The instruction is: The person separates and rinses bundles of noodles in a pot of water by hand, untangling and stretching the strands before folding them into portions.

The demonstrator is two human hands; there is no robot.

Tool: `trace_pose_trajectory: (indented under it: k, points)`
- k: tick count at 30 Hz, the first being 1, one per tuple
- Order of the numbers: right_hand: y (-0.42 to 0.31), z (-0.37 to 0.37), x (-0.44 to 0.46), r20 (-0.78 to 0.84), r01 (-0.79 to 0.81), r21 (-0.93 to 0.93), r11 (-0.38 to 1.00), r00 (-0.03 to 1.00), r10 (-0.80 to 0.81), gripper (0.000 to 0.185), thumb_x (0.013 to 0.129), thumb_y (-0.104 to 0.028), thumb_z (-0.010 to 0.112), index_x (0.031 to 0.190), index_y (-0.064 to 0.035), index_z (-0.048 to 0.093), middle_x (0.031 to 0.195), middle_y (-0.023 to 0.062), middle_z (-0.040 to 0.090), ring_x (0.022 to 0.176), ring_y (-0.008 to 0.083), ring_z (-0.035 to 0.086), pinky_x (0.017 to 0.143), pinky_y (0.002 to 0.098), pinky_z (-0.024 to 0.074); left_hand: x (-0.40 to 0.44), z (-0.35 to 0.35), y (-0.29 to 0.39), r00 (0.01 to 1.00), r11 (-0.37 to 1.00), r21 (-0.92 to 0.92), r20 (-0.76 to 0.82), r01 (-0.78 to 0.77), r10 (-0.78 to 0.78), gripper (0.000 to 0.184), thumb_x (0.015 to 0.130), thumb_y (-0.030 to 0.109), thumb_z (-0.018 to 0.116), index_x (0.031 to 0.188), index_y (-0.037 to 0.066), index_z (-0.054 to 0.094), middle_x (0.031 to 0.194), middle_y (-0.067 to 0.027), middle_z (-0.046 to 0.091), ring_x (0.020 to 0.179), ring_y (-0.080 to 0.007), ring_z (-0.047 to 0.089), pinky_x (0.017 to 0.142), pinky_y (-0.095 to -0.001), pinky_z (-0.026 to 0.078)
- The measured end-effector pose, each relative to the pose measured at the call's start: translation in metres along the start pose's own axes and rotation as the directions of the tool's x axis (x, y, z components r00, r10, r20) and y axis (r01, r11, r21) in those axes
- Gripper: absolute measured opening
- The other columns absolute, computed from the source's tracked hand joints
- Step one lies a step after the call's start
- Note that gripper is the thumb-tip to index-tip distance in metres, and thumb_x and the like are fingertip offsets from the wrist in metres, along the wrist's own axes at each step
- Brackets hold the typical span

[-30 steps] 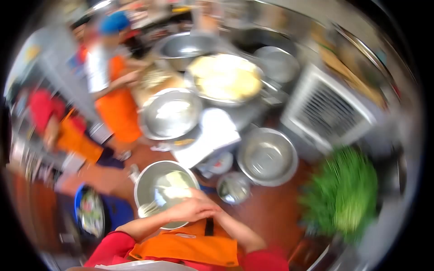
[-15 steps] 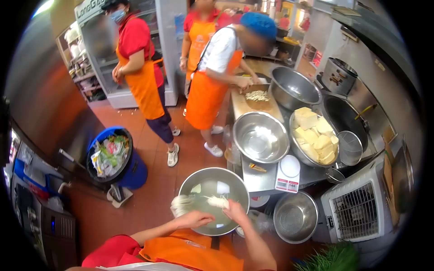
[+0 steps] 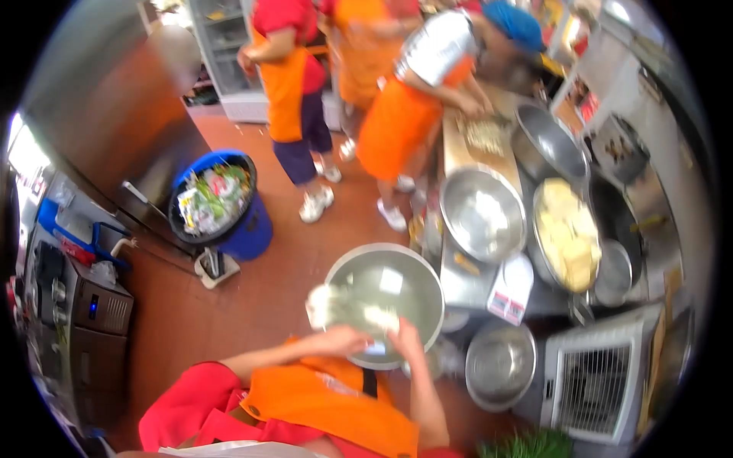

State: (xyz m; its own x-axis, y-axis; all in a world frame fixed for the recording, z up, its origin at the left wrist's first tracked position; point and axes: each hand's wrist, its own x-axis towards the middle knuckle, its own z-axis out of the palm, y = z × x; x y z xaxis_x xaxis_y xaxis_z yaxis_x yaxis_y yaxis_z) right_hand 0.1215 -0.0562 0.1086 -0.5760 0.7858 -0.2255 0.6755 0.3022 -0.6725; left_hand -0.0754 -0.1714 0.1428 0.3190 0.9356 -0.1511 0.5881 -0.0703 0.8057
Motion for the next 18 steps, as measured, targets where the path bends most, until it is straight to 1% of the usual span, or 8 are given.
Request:
trace_pose_trajectory:
  k: [1, 3, 4, 6, 9, 12, 15, 18]
  points:
    - [0.019, 0.002, 0.001, -0.065, 0.08, 0.213, 0.974, 0.996, -0.068, 0.049, 0.074, -0.022, 0.065, 0.118, -0.0025, 0.054, 0.104, 0.0229, 0.063, 0.098, 0.0383, 0.061, 0.083, 0.0425, 0.0489, 0.004, 0.009, -0.005, 0.999, 1.0, -0.012, -0.049, 0.022, -0.022, 0.025, 0.089, 0.028, 0.052, 0.106, 0.012, 0.063, 0.097, -0.0144, 0.065, 0.086, -0.0332, 0.062, 0.077, -0.0416, 0.048]
    - [0.057, 0.004, 0.006, -0.07, 0.043, 0.331, 0.942, 0.997, -0.021, 0.048, 0.076, -0.018, 0.064, 0.119, -0.0011, 0.052, 0.104, 0.0217, 0.063, 0.097, 0.0348, 0.062, 0.083, 0.0403, 0.0488, 0.007, 0.005, 0.01, 0.995, 0.996, -0.042, -0.063, 0.072, -0.075, 0.026, 0.091, 0.026, 0.05, 0.106, 0.009, 0.063, 0.098, -0.0158, 0.065, 0.087, -0.0341, 0.062, 0.077, -0.041, 0.048]
    - [0.036, -0.024, -0.005, -0.015, -0.05, 0.491, 0.87, 0.998, 0.066, 0.046, 0.076, -0.017, 0.064, 0.118, 0.001, 0.053, 0.101, 0.0165, 0.065, 0.092, 0.0246, 0.063, 0.079, 0.0344, 0.0493, 0.009, 0.0, 0.026, 0.987, 0.986, -0.101, -0.068, 0.136, -0.143, 0.026, 0.091, 0.025, 0.05, 0.106, 0.007, 0.062, 0.097, -0.0167, 0.065, 0.086, -0.0345, 0.062, 0.077, -0.0405, 0.049]
    - [0.03, -0.053, -0.012, 0.049, -0.131, 0.724, 0.677, 0.989, 0.138, 0.042, 0.078, -0.013, 0.063, 0.116, 0.0033, 0.054, 0.099, 0.0086, 0.065, 0.087, 0.0141, 0.06, 0.076, 0.0276, 0.0481, 0.026, 0.008, 0.015, 0.978, 0.972, -0.138, -0.056, 0.19, -0.199, 0.027, 0.088, 0.024, 0.053, 0.105, 0.006, 0.062, 0.095, -0.0173, 0.064, 0.088, -0.0349, 0.061, 0.08, -0.0401, 0.048]
    - [0.032, -0.077, -0.02, 0.036, -0.121, 0.837, 0.533, 0.985, 0.167, 0.036, 0.081, -0.008, 0.061, 0.115, 0.0018, 0.056, 0.103, 0.0036, 0.063, 0.09, 0.0095, 0.058, 0.077, 0.0237, 0.0458, 0.051, 0.02, -0.009, 0.952, 0.952, 0.007, -0.039, 0.305, -0.305, 0.027, 0.084, 0.019, 0.059, 0.107, 0.005, 0.061, 0.094, -0.0159, 0.063, 0.09, -0.0314, 0.062, 0.08, -0.0362, 0.049]
    - [0.052, -0.084, -0.029, 0.076, -0.148, 0.932, 0.33, 0.972, 0.22, 0.035, 0.081, -0.008, 0.063, 0.115, 0.0008, 0.057, 0.102, 0.0031, 0.062, 0.089, 0.0094, 0.057, 0.076, 0.0239, 0.0456, 0.084, 0.051, -0.063, 0.951, 0.947, 0.099, -0.083, 0.307, -0.299, 0.033, 0.081, 0.018, 0.062, 0.11, 0.005, 0.06, 0.098, -0.0162, 0.061, 0.092, -0.0316, 0.06, 0.084, -0.0368, 0.048]
    - [0.061, -0.083, -0.039, 0.107, -0.179, 0.954, 0.242, 0.952, 0.285, 0.035, 0.082, -0.007, 0.065, 0.115, 0.0006, 0.056, 0.101, 0.0047, 0.063, 0.088, 0.0116, 0.059, 0.075, 0.0249, 0.0467, 0.119, 0.071, -0.097, 0.945, 0.943, 0.082, -0.085, 0.323, -0.316, 0.037, 0.077, 0.016, 0.062, 0.111, 0.002, 0.057, 0.107, -0.0225, 0.055, 0.101, -0.0375, 0.054, 0.088, -0.041, 0.044]
    - [0.064, -0.084, -0.048, 0.127, -0.196, 0.962, 0.191, 0.937, 0.325, 0.033, 0.082, -0.007, 0.065, 0.113, 0.0006, 0.057, 0.099, 0.0061, 0.063, 0.088, 0.013, 0.06, 0.075, 0.0256, 0.0478, 0.145, 0.086, -0.1, 0.918, 0.93, 0.086, -0.217, 0.356, -0.331, 0.043, 0.072, 0.019, 0.069, 0.109, 0.001, 0.057, 0.108, -0.0241, 0.051, 0.105, -0.0395, 0.05, 0.088, -0.043, 0.043]
